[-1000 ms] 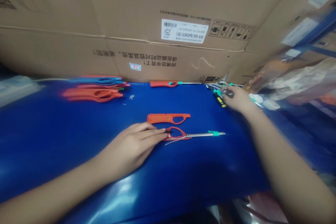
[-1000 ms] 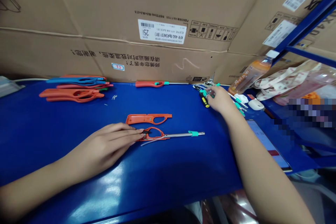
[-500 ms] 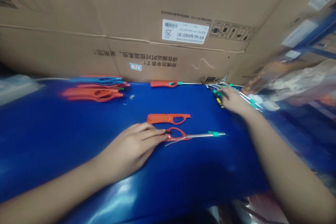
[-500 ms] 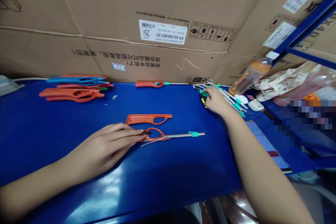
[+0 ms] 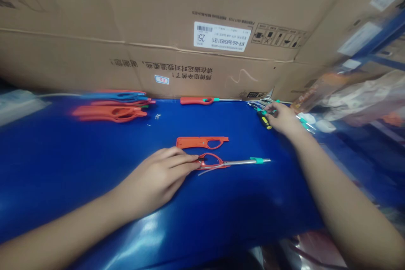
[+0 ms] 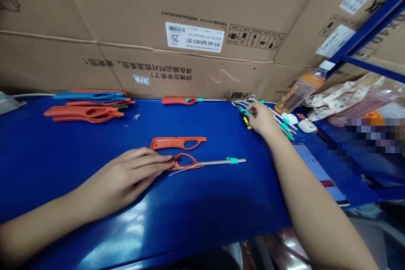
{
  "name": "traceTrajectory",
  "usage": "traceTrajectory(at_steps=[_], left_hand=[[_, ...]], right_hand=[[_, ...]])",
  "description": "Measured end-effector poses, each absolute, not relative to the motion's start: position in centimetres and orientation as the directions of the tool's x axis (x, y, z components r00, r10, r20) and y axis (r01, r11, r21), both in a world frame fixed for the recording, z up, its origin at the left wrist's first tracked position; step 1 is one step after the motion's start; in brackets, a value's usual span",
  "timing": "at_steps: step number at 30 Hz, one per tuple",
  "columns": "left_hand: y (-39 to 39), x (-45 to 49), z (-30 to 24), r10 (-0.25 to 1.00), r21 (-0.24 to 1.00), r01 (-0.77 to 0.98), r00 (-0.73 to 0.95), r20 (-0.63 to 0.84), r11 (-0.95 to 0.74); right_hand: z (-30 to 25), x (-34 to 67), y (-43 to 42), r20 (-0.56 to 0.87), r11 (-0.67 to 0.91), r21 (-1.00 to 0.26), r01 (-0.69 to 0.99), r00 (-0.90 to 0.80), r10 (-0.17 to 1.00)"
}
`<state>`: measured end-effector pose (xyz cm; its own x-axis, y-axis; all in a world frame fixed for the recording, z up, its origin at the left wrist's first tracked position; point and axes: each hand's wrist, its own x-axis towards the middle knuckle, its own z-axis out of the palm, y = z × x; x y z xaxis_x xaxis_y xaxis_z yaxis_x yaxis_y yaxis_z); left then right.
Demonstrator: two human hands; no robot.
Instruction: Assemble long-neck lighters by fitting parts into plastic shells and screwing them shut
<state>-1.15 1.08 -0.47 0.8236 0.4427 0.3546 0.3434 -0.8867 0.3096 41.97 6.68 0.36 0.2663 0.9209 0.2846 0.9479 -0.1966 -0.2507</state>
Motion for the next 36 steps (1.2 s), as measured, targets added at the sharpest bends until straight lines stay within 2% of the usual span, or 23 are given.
traceTrajectory(at_steps=[11, 20, 25, 27, 30, 33, 36], left_hand=[[1.1, -1.1, -0.5, 0.444, 0.300, 0.350, 0.825, 0.349, -0.887], [1.1, -1.1, -0.4, 0.444, 0.299, 0.351, 0.828, 0.344, -0.887], [1.0, -1.2, -0.5, 0.441, 0.301, 0.348, 0.830, 0.341, -0.888], [1.0, -1.2, -0.6, 0.444, 0.302, 0.351, 0.829, 0.340, -0.886], [1.0, -1.2, -0.6, 0.454, 0.309, 0.358, 0.824, 0.339, -0.881], [1.0, -1.2, -0.4, 0.458, 0.320, 0.358, 0.825, 0.332, -0.877], [1.0, -1.1, -0.4, 0.458, 0.327, 0.357, 0.829, 0.321, -0.875]], right_hand=[[0.4, 42.1, 6.4, 0.263, -0.206, -0.277, 0.938, 0.281, 0.923], [0.9, 41.5, 6.3, 0.365, -0.196, -0.319, 0.927, 0.311, 0.877], [2.1, 40.2, 5.9, 0.405, -0.127, -0.410, 0.903, 0.305, 0.862], [2.4, 39.1, 5.5, 0.341, -0.061, -0.468, 0.881, 0.244, 0.908], [2.6, 36.8, 4.8, 0.182, 0.056, -0.544, 0.837, 0.053, 0.982], [2.6, 34.8, 4.0, 0.045, 0.139, -0.576, 0.806, -0.139, 0.989], [2.8, 34.2, 3.5, 0.031, 0.174, -0.560, 0.810, -0.189, 0.981]])
